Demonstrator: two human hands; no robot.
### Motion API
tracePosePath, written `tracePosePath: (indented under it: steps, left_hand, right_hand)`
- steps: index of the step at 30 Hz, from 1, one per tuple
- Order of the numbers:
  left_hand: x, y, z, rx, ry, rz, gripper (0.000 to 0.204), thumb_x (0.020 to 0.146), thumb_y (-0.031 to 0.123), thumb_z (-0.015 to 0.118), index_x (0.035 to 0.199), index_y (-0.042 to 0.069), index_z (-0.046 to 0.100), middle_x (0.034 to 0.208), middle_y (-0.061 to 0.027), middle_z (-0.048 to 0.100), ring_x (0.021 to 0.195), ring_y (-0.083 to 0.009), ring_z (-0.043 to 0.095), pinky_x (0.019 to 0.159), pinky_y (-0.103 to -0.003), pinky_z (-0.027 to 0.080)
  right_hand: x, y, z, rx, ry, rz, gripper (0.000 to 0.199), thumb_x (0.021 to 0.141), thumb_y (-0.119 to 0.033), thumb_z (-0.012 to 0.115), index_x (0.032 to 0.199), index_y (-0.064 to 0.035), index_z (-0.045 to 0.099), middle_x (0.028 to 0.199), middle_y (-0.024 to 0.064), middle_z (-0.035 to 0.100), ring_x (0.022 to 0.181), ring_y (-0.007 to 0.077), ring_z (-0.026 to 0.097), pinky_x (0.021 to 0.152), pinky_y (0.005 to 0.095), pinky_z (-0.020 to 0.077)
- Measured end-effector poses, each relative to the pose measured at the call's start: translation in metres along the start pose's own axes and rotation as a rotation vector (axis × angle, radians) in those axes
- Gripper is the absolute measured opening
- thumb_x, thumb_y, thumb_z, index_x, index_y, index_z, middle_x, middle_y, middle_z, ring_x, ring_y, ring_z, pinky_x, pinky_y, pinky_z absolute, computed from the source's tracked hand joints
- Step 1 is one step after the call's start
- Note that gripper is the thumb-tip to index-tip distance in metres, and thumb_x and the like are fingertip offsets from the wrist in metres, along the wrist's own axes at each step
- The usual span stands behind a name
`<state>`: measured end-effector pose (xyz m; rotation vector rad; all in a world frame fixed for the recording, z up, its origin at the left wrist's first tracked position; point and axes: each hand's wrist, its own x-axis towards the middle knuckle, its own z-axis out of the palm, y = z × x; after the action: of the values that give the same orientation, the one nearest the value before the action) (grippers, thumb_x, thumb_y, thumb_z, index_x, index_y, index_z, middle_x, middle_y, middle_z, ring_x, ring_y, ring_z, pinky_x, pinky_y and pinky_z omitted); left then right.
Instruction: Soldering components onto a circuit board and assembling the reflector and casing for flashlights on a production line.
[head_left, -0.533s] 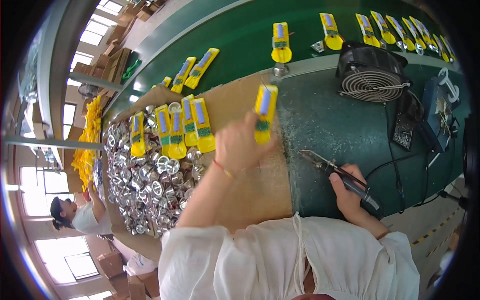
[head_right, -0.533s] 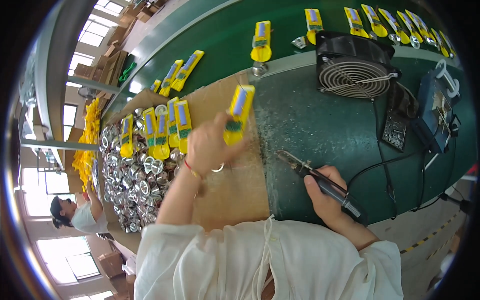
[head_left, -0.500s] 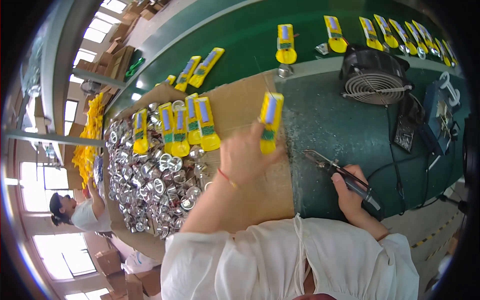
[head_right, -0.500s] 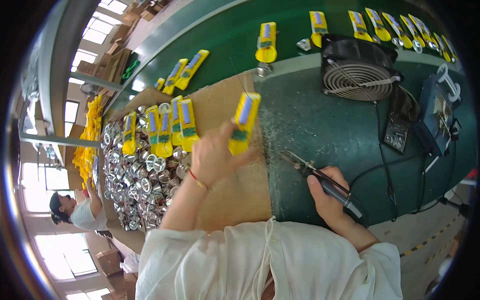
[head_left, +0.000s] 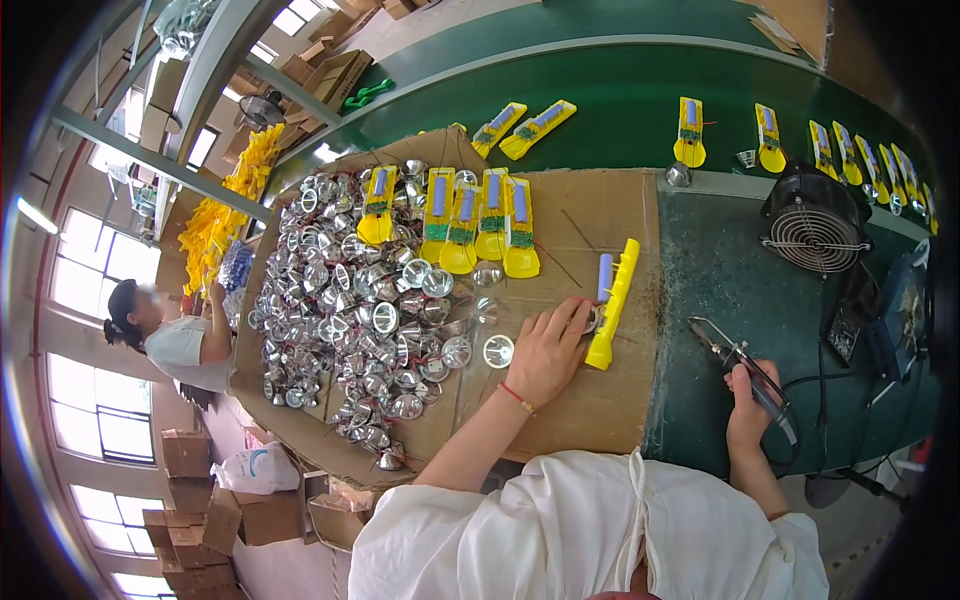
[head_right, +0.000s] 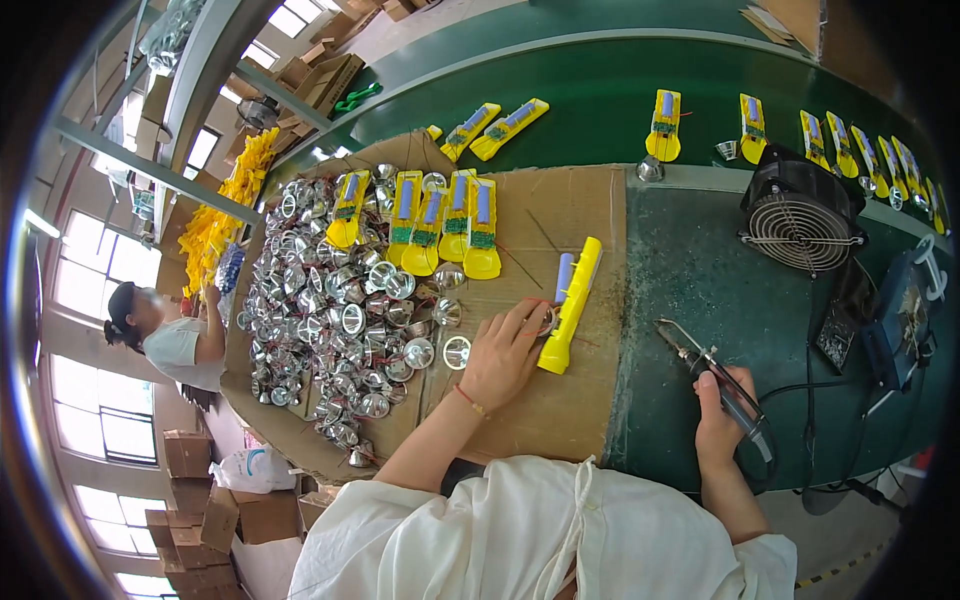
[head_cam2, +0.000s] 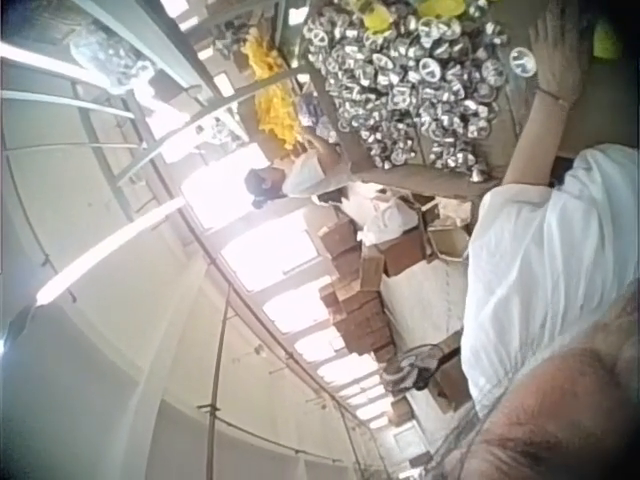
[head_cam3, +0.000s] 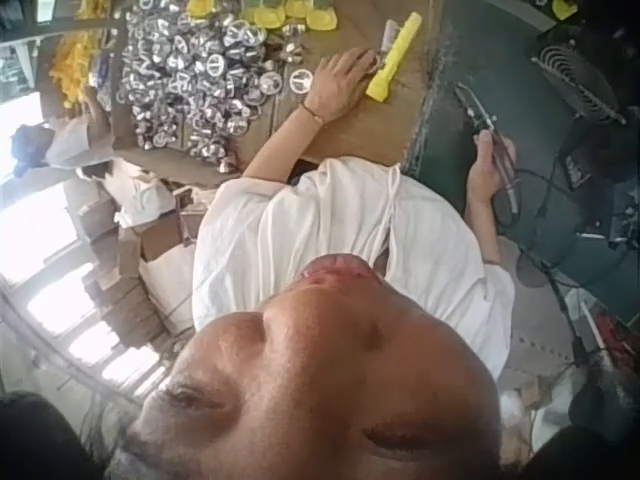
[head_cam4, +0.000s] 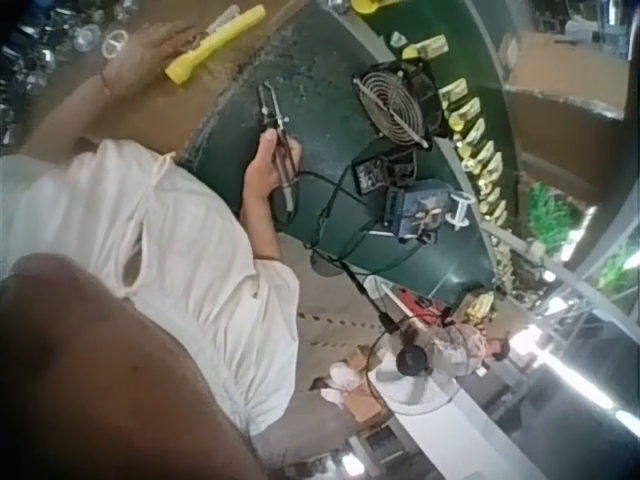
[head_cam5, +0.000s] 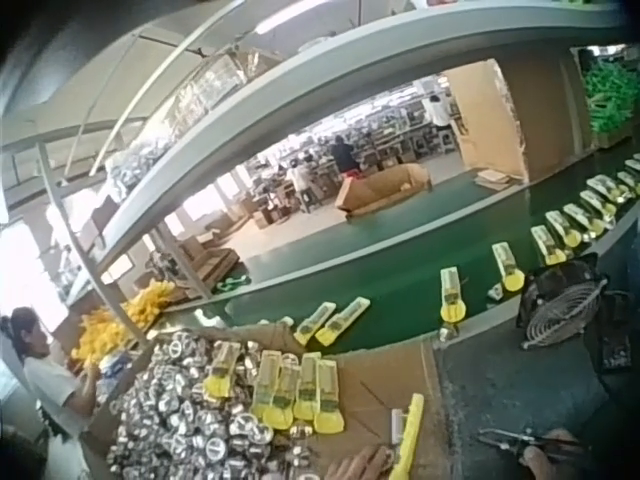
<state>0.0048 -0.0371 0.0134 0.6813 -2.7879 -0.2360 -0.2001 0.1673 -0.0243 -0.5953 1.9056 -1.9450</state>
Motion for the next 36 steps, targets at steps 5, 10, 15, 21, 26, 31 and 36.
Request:
tracePosePath:
  steps: [5,10,15,21,26,31,36]
  left_hand:
    - [0.002,0.007,0.002,-0.012,0.055,0.011,0.049,0.075,0.016,0.062,0.120,0.006,0.046,0.118,-0.0099,0.047,0.103,-0.0260,0.049,0.086,-0.038,0.039]
    - [0.009,0.001,0.003,0.011,0.102,0.080,0.028,0.070,0.010,0.061,0.097,0.008,0.055,0.095,-0.0062,0.055,0.090,-0.0234,0.053,0.081,-0.037,0.040]
    - [-0.008,-0.004,-0.021,0.087,-0.005,0.015,0.016,0.070,0.012,0.062,0.085,0.011,0.056,0.075,-0.0034,0.053,0.074,-0.0220,0.054,0.072,-0.037,0.041]
    - [0.022,-0.014,-0.064,-0.257,-0.148,-0.178,0.029,0.077,0.021,0.065,0.099,0.003,0.062,0.092,-0.0126,0.061,0.082,-0.0294,0.060,0.072,-0.038,0.049]
    - [0.103,-0.010,-0.010,-0.317,-0.035,-0.350,0.057,0.074,0.039,0.067,0.114,-0.001,0.053,0.105,-0.0176,0.055,0.087,-0.0311,0.060,0.076,-0.038,0.049]
    - [0.108,0.005,0.020,-0.291,-0.149,-0.299,0.047,0.074,0.030,0.062,0.112,0.003,0.051,0.111,-0.0180,0.048,0.088,-0.0344,0.058,0.077,-0.041,0.049]
    - [0.107,0.040,0.010,0.080,0.022,-0.355,0.038,0.077,0.026,0.061,0.109,0.007,0.054,0.114,-0.0171,0.044,0.080,-0.0341,0.060,0.068,-0.043,0.050]
  right_hand:
    - [0.000,0.001,0.002,-0.004,0.008,-0.010,0.014,0.082,-0.011,0.062,0.086,-0.0009,0.053,0.071,0.0052,0.058,0.065,0.0097,0.055,0.062,0.0214,0.0447]
    - [0.001,0.000,0.005,0.000,0.019,-0.015,0.013,0.084,-0.011,0.060,0.087,0.0001,0.054,0.071,0.0051,0.056,0.065,0.0114,0.056,0.061,0.0223,0.0444]
    - [0.002,-0.002,0.003,-0.019,0.018,0.002,0.016,0.083,-0.014,0.061,0.086,-0.0006,0.053,0.071,0.0055,0.056,0.065,0.0110,0.056,0.062,0.0220,0.0443]
    - [0.002,0.000,-0.001,-0.013,-0.002,-0.035,0.015,0.081,-0.011,0.064,0.087,-0.0001,0.054,0.072,0.0059,0.059,0.065,0.0092,0.056,0.061,0.0215,0.0444]
    - [0.001,-0.005,0.000,0.011,-0.050,0.015,0.017,0.083,-0.015,0.062,0.085,-0.0017,0.052,0.073,0.0065,0.057,0.067,0.0105,0.055,0.063,0.0228,0.0441]
    - [0.000,-0.002,0.001,0.068,-0.018,0.005,0.015,0.080,-0.010,0.065,0.086,-0.0015,0.054,0.071,0.0047,0.060,0.063,0.0083,0.056,0.058,0.0205,0.0441]
    - [0.003,-0.002,-0.002,0.043,-0.032,0.021,0.014,0.080,-0.009,0.065,0.086,-0.0017,0.054,0.071,0.0030,0.058,0.062,0.0067,0.053,0.057,0.0194,0.0427]
